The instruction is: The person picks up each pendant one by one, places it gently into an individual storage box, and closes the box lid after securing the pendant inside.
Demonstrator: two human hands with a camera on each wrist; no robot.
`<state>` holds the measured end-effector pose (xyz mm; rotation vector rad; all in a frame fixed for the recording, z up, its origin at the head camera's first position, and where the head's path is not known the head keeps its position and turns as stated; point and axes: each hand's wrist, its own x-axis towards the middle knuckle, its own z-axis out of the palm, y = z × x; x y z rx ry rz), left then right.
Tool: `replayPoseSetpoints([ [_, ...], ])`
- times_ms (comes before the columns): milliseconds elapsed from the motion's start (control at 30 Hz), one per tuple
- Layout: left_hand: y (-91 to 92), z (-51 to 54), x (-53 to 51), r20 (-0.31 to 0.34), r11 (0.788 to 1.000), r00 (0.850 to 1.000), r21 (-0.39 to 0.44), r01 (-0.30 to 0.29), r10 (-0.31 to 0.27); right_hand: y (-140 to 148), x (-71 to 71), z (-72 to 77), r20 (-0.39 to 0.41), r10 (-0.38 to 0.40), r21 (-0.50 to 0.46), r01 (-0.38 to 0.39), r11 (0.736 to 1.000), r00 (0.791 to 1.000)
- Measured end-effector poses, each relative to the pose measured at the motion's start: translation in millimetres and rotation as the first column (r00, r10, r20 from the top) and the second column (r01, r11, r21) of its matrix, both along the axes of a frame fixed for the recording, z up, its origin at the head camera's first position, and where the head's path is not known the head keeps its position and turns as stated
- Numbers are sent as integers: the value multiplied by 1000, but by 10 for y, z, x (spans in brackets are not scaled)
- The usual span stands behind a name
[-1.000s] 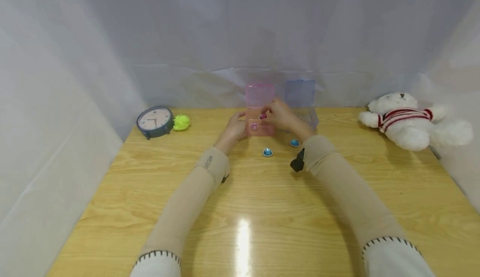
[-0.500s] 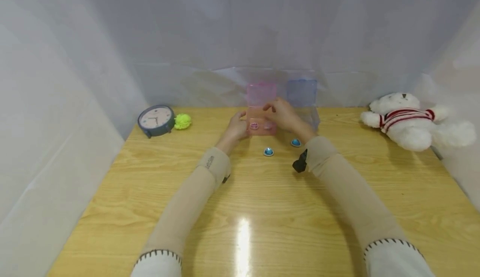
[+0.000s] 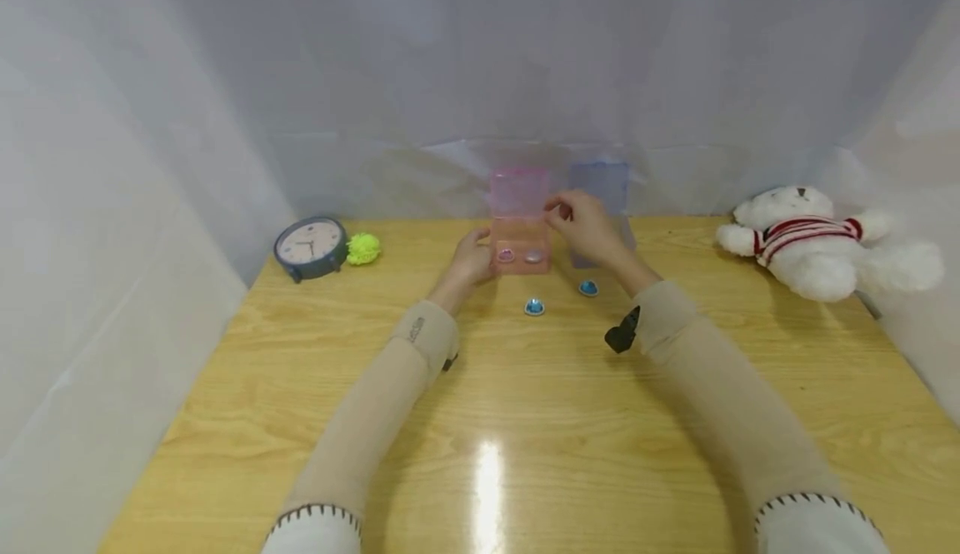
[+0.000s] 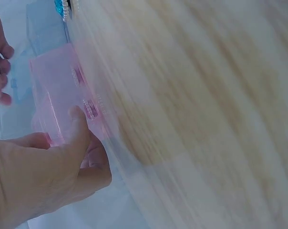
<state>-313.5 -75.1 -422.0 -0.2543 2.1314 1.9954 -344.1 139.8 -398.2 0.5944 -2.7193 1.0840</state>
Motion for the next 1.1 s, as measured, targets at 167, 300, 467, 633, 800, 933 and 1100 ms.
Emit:
replayPoseSetpoints([
  [167,-11,-9,-9,-9,1000,1000,0,-9,9,215,76,33,-50,-5,-114,-1,994,999],
  [300,-25,1,-2,-6,1000,1000,-3,-12,12,414,112,19,-49,-13,-162,5,987,999],
  [467,-67,21,3,-1,999,1000,-32,-10,10,629,151,-22,-29,-64,-189,58,980,998],
  [633,-143,13,-8,-40,986,999,-164,-20,13,785,197,-60,-37,-105,-205,95,974,994],
  [800,-186,56,15,-179,948,982,-295,-117,66,908,246,-90,-6,-126,-168,123,978,992],
  [933,-144,112,75,-337,934,939,-352,-61,-66,985,284,-128,35,-95,-147,99,984,995],
  [1100,-22,106,162,-416,841,802,-509,185,-428,1066,324,-216,200,-46,-180,82,980,979],
])
